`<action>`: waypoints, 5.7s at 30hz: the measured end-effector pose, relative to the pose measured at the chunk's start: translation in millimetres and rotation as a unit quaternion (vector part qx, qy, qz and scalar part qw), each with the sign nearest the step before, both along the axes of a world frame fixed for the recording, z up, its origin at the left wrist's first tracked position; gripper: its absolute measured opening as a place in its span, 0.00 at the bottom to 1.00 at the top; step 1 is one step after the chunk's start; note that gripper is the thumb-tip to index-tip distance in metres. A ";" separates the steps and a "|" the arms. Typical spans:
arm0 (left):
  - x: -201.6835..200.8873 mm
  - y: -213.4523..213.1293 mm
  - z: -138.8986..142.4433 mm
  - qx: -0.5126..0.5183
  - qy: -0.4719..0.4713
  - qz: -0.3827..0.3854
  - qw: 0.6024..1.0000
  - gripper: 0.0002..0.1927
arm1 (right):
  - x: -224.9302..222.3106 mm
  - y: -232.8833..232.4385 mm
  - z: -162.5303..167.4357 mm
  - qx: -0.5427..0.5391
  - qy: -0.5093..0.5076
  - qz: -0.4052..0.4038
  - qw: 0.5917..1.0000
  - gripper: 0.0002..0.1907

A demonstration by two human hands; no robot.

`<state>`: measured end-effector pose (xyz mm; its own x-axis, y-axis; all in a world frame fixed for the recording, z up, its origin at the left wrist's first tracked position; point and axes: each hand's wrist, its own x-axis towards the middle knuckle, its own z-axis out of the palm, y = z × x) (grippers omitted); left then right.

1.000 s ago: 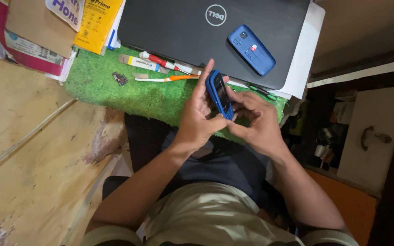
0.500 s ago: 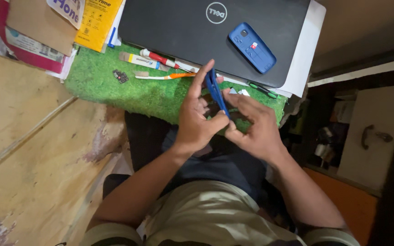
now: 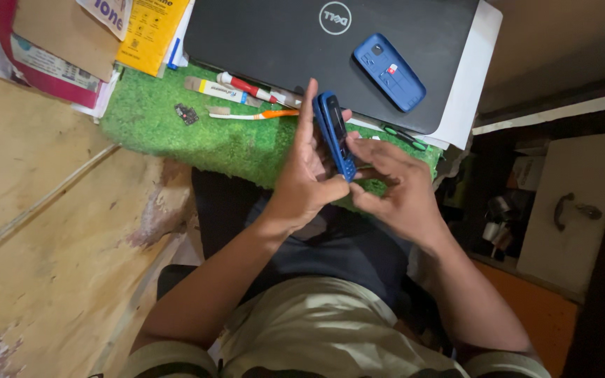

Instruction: The person removes the back cover and battery from a blue feature phone, then uses a screwdriver to unscrew and separate the housing, lifting out the internal board and speaker assembly and handling small internal components on the work mat.

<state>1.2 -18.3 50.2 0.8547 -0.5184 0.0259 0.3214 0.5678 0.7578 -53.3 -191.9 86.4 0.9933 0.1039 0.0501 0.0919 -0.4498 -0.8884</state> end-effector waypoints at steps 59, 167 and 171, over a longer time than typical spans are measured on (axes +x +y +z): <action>-5.5 -3.9 -12.1 -0.094 0.041 0.092 0.990 0.66 | -4.3 12.2 -20.6 0.211 -0.027 -0.044 0.976 0.29; 8.1 25.7 12.9 0.299 -0.196 -0.024 0.934 0.32 | 6.4 -18.7 -25.0 0.194 -0.006 -0.149 0.970 0.16; 19.8 31.6 2.9 0.155 -0.080 -0.074 0.982 0.29 | 8.5 -35.8 -0.1 -0.225 -0.013 -0.187 0.956 0.08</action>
